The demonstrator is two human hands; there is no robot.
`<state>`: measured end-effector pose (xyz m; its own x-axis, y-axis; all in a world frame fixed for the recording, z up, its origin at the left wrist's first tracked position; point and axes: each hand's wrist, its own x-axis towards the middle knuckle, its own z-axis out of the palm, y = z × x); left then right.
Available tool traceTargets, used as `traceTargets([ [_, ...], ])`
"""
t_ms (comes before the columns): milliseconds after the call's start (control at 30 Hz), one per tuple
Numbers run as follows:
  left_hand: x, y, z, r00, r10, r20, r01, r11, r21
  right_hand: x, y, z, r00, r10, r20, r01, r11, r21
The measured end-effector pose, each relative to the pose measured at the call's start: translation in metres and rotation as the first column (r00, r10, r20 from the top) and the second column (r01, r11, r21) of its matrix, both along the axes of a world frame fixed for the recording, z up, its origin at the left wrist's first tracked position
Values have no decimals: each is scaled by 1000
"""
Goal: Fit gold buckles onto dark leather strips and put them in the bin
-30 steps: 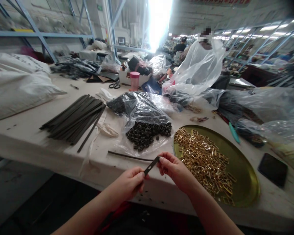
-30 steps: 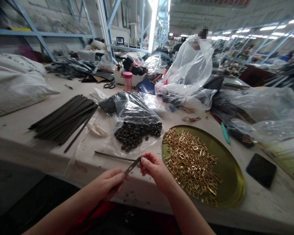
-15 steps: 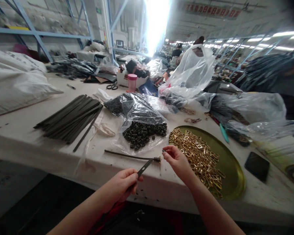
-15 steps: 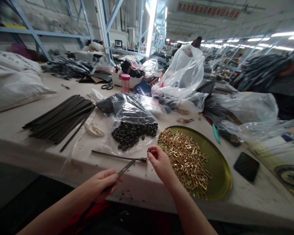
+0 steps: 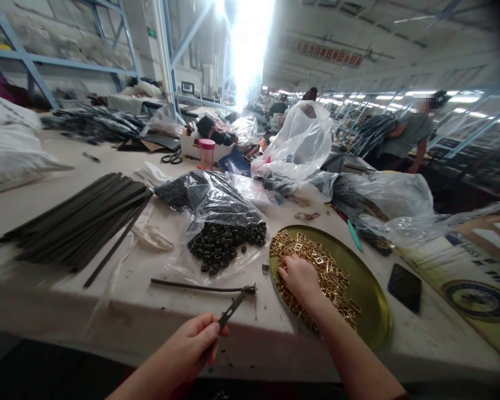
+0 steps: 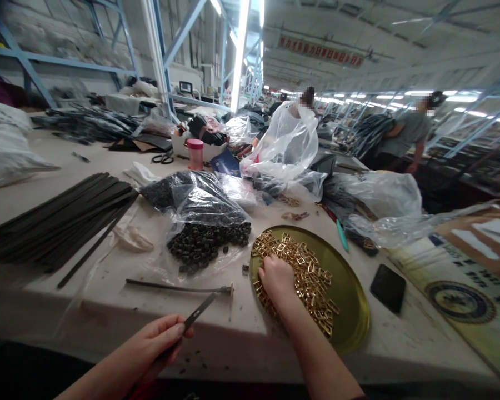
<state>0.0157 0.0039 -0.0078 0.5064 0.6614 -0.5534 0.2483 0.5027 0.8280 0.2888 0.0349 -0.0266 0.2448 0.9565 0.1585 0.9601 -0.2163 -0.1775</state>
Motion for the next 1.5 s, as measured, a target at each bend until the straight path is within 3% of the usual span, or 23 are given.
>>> traceTargets([
  [167, 6, 1, -6, 1000, 3, 9, -4, 999, 51, -12, 14, 0, 994, 16, 104, -9, 998, -68],
  [333, -4, 4, -12, 1000, -5, 29, 3, 998, 68, -10, 8, 13, 993, 42, 110, -38, 999, -35],
  [433, -8, 5, 2, 1000, -6, -7, 7, 987, 160, -17, -10, 28, 994, 107, 32, -107, 994, -17],
  [533, -5, 5, 26, 997, 0, -76, 26, 940, 339, -40, -33, 45, 940, 280, -197, -293, 955, -39],
  [633, 3, 3, 45, 996, -28, -86, 65, 877, 476, -69, -52, 57, 747, 393, -536, -476, 879, -19],
  [733, 5, -2, 51, 989, -95, -113, 139, 861, 490, -90, -62, 57, 554, 370, -746, -513, 857, 44],
  [833, 3, -8, 51, 986, -66, -151, 129, 882, 454, -103, -64, 46, 270, 266, -925, -470, 875, 114],
  [933, 1, -11, 49, 992, -27, -123, 77, 901, 428, -112, -63, 36, 5, 151, -988, -355, 924, 140],
  [1067, 3, -12, 45, 993, 5, -118, 47, 901, 431, -120, -65, 32, -176, 98, -980, -218, 966, 136],
  [1233, 6, -12, 39, 987, 63, -149, 10, 896, 445, -125, -68, 30, -239, 49, -970, -67, 995, 67],
  [1500, 9, -10, 40, 975, 142, -172, -31, 849, 527, -138, -64, 14, -151, 188, -970, 53, 982, 182],
])
